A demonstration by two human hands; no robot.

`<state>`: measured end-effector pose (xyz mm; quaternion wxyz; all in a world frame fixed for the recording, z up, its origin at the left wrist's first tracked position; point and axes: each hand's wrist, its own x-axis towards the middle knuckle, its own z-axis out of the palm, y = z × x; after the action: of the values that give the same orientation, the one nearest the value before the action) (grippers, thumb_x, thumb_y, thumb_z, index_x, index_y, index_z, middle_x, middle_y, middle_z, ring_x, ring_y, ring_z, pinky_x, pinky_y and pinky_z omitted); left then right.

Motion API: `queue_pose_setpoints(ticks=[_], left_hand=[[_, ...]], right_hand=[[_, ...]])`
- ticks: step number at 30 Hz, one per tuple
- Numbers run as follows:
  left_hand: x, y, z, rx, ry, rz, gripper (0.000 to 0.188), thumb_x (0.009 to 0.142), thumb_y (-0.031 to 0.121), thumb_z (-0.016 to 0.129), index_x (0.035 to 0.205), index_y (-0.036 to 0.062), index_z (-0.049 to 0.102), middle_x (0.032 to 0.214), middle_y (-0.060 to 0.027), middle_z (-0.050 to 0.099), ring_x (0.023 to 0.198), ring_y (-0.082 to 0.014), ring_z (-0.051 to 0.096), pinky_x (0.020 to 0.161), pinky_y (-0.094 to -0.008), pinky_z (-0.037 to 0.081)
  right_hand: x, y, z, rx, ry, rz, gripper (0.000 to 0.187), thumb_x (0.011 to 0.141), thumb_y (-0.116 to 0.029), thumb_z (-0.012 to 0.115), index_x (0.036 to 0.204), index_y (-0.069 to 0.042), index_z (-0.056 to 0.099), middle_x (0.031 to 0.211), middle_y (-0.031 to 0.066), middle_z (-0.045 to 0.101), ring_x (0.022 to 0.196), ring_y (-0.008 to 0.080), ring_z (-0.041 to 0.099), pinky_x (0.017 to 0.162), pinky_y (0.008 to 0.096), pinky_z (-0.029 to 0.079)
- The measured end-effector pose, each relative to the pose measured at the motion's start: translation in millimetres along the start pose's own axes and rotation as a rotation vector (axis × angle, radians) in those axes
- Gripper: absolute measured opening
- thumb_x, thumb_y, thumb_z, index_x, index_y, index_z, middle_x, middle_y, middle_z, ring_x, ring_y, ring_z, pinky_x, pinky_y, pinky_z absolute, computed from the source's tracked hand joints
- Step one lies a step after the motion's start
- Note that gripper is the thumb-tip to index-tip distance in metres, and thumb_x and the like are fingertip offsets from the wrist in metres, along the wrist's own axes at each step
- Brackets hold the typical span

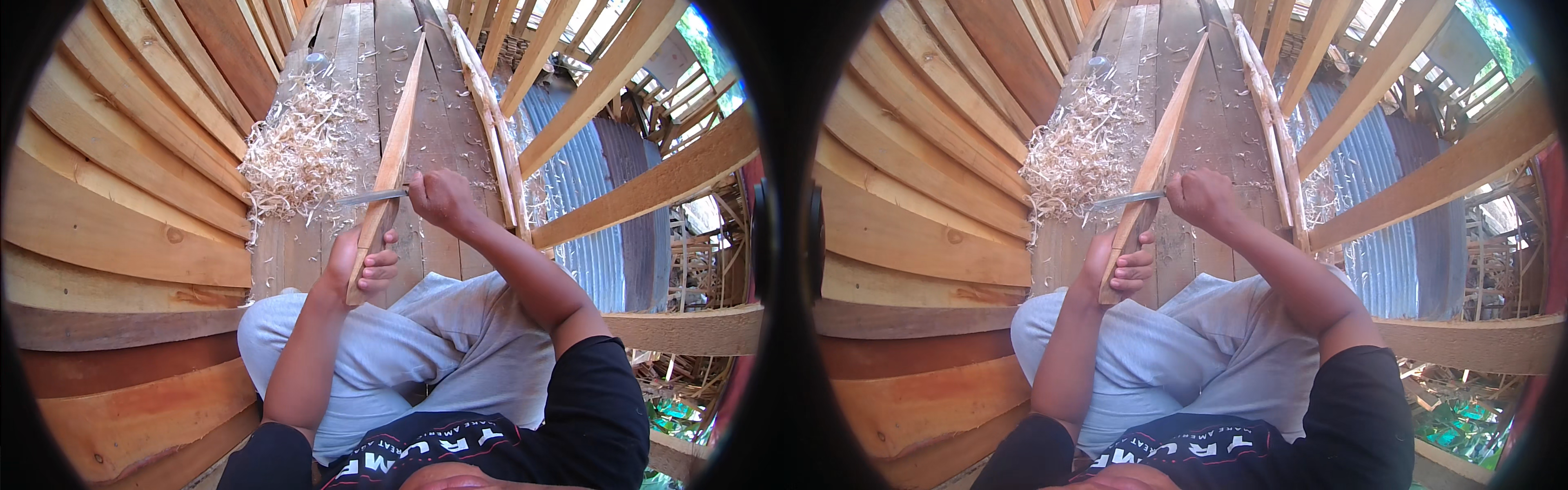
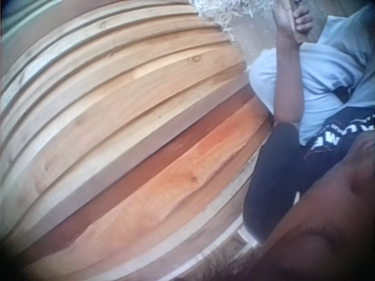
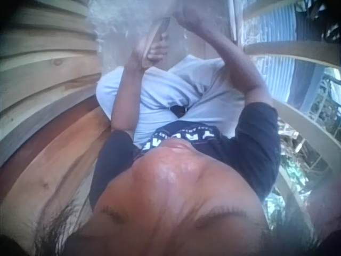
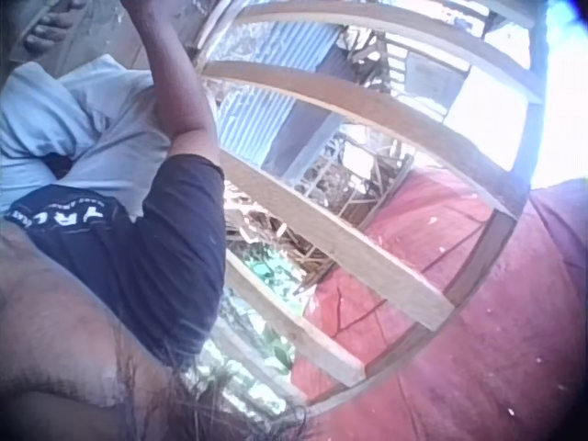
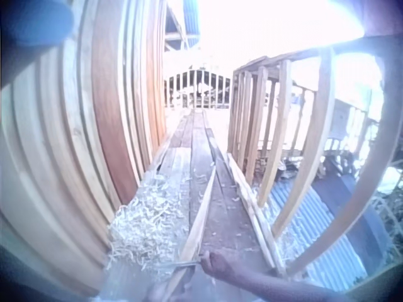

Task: The person sits cross-legged on a wooden floor and uses a knife to shave and shape a thin, curved wooden strip. They repeatedly scrape the surface to remove shavings and refine the edges of the strip.

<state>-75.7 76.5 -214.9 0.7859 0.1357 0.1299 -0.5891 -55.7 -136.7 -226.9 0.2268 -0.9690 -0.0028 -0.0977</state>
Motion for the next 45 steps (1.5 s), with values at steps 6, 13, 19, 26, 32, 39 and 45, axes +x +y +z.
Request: queue_pose_setpoints(ticks=[6,13,19,26,32,39,45], left_hand=[[3,7,-1,-0.026,-0.053,0.005,0.027,0.098,0.034,0.034,0.092,0.009,0.044,0.051,0.0018,0.035,0.039,-0.0086,0.035,0.029,-0.0218,0.03],[-7,-6,-2,-0.023,-0.096,0.016,0.026,0.098,0.03,0.032,0.093,0.0075,0.044,0.051,0.0005,0.034,0.039,-0.0097,0.036,0.028,-0.0224,0.032],[4,1,-4,-0.007,-0.012,-0.03,0.032,0.098,0.039,0.033,0.091,0.0107,0.045,0.05,0.0005,0.035,0.038,-0.011,0.034,0.029,-0.0242,0.028],[5,-7,0,0.006,0.04,-0.002,0.029,0.098,0.037,0.034,0.09,0.0116,0.045,0.05,0.0008,0.035,0.038,-0.0105,0.033,0.029,-0.0237,0.027],[2,-4,-2,-0.049,-0.066,-0.034,0.024,0.097,0.033,0.034,0.091,0.0115,0.045,0.051,0.0007,0.034,0.038,-0.0108,0.033,0.029,-0.0242,0.028],[2,-5,-5,-0.035,-0.071,-0.024,0.026,0.097,0.032,0.035,0.096,0.01,0.047,0.051,0.0003,0.034,0.039,-0.0103,0.034,0.029,-0.0243,0.028],[-1,-5,-2,0.0,-0.051,0.022,0.027,0.098,0.029,0.034,0.101,0.0073,0.05,0.051,0.0013,0.034,0.04,-0.0092,0.036,0.029,-0.0218,0.031]], right_hand=[[18,4,9,-0.114,0.211,0.057,0.054,0.093,-0.032,0.036,0.061,0.003,0.061,0.066,0.0264,0.061,0.066,0.0451,0.063,0.068,0.0513,0.052],[17,18,2,0.079,-0.038,0.252,0.054,0.094,-0.034,0.035,0.067,0.003,0.063,0.075,0.0294,0.062,0.076,0.0473,0.062,0.076,0.0539,0.049],[9,0,-7,-0.023,0.022,0.079,0.049,0.091,-0.028,0.04,0.06,0.002,0.063,0.065,0.0255,0.061,0.063,0.0445,0.062,0.068,0.0521,0.051],[4,-9,-15,0.027,0.02,0.083,0.051,0.093,-0.029,0.038,0.062,0.004,0.061,0.066,0.0284,0.058,0.065,0.0472,0.06,0.069,0.0541,0.049],[13,4,-4,-0.003,0.137,0.017,0.052,0.094,-0.03,0.038,0.061,0.003,0.061,0.064,0.0267,0.058,0.063,0.0464,0.06,0.067,0.0529,0.05],[11,-3,-9,-0.019,0.052,-0.001,0.051,0.093,-0.029,0.039,0.057,0.003,0.057,0.06,0.0267,0.056,0.061,0.0458,0.059,0.064,0.0532,0.048],[7,-4,-4,0.0,-0.003,-0.016,0.049,0.093,-0.027,0.037,0.062,0.003,0.061,0.065,0.0265,0.06,0.064,0.044,0.062,0.067,0.053,0.049]])
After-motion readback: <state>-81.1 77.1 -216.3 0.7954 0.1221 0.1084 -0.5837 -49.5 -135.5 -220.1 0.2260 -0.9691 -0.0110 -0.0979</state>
